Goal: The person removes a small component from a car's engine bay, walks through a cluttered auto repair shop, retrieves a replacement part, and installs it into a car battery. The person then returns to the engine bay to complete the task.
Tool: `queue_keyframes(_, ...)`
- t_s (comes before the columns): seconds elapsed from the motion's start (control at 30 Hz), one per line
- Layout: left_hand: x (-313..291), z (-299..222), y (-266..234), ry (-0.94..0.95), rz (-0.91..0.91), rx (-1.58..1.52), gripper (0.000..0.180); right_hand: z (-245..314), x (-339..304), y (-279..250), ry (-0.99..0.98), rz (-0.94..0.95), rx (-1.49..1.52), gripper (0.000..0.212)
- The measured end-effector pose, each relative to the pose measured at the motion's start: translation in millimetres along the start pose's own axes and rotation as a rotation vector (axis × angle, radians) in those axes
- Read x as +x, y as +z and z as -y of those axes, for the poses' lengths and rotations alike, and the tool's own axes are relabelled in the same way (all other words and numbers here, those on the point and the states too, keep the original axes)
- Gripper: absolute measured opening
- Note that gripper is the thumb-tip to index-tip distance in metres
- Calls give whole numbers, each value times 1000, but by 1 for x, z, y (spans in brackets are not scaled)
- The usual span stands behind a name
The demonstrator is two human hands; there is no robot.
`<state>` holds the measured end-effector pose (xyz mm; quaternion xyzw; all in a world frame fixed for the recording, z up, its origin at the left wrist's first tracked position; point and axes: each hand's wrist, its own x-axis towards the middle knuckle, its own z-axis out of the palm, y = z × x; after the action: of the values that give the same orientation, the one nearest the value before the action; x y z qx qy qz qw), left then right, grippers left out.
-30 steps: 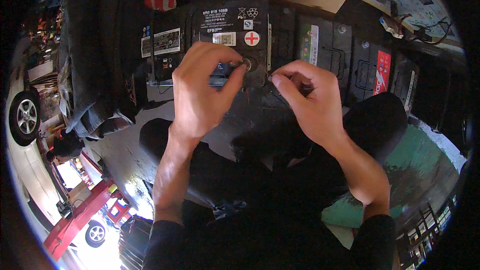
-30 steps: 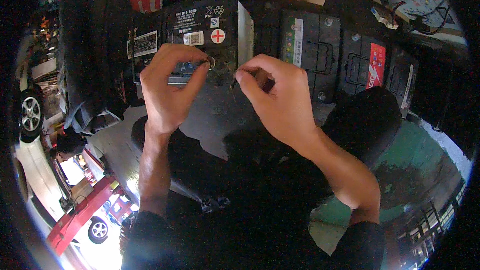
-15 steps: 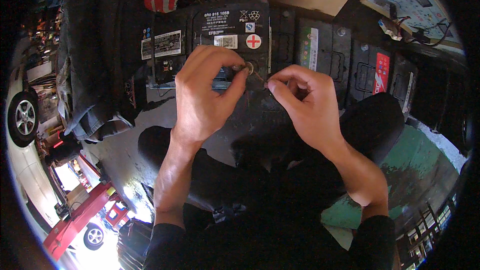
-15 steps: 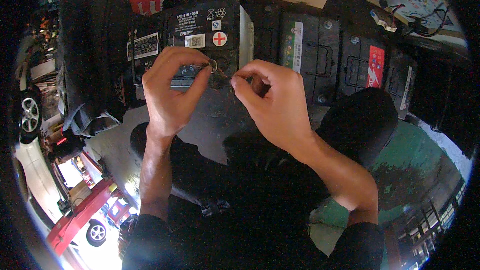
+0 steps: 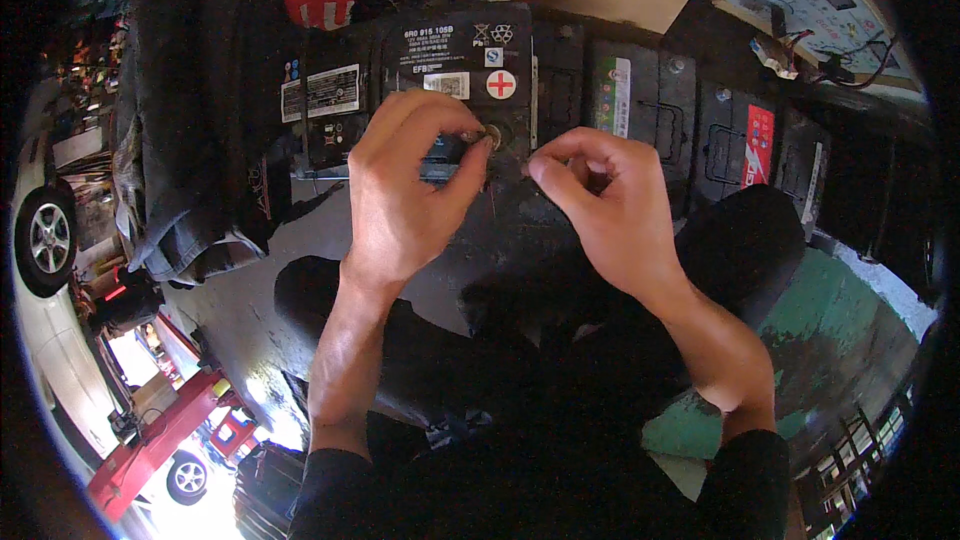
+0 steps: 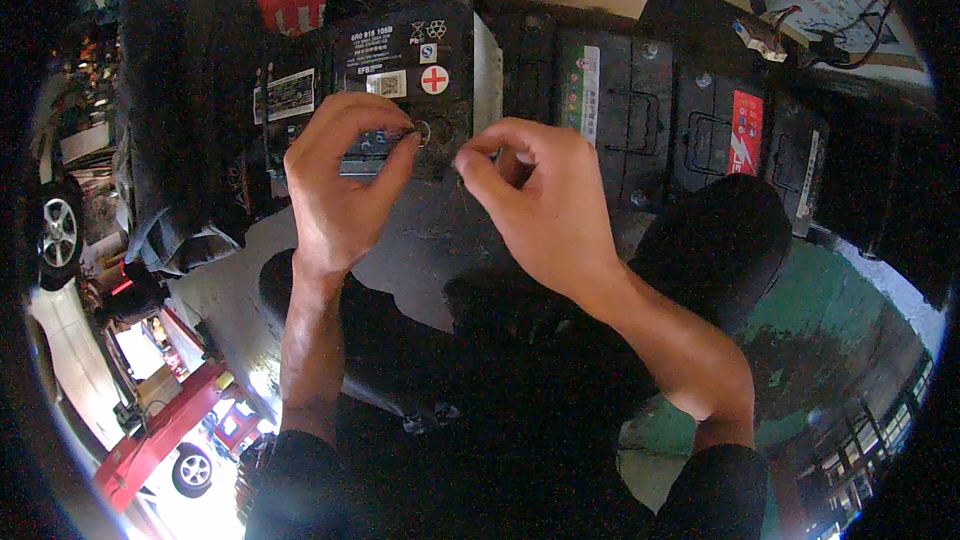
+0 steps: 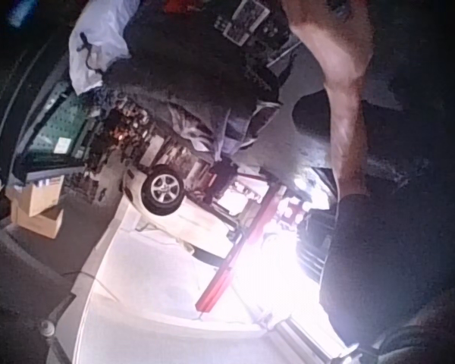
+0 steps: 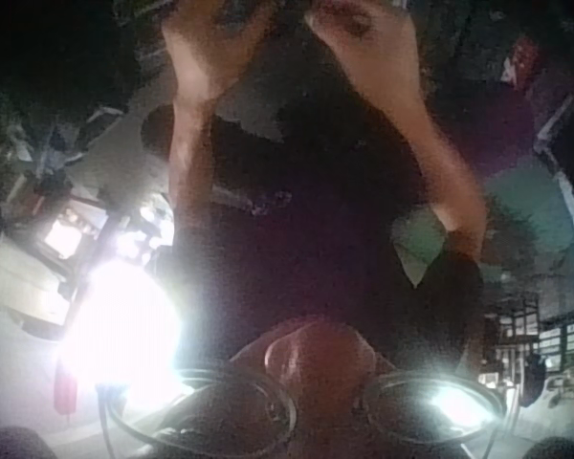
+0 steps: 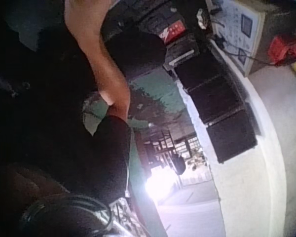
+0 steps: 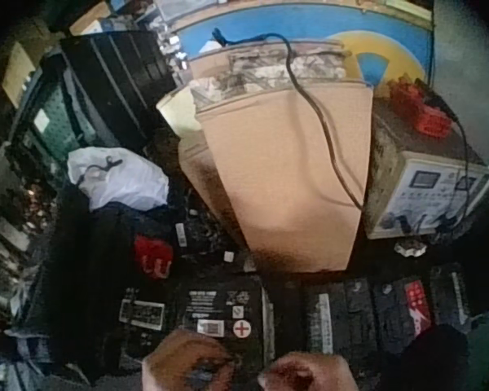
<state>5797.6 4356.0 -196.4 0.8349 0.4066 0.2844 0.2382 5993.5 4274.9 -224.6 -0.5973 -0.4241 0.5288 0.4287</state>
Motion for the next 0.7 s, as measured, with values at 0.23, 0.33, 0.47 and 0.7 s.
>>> queue_keyframes(0.23,0,0,-1,3,20,21,18,1,0,-1,58,-82,10,12)
queue_keyframes(0.33,0,-1,1,-2,6,14,20,2,3,2,-28,-35,77,14)
queue_keyframes(0.47,0,-3,2,-19,-9,-4,19,2,2,3,-9,-70,83,15)
queue_keyframes(0.7,-1,-2,2,-28,-4,-9,18,0,4,5,-12,-4,61,15)
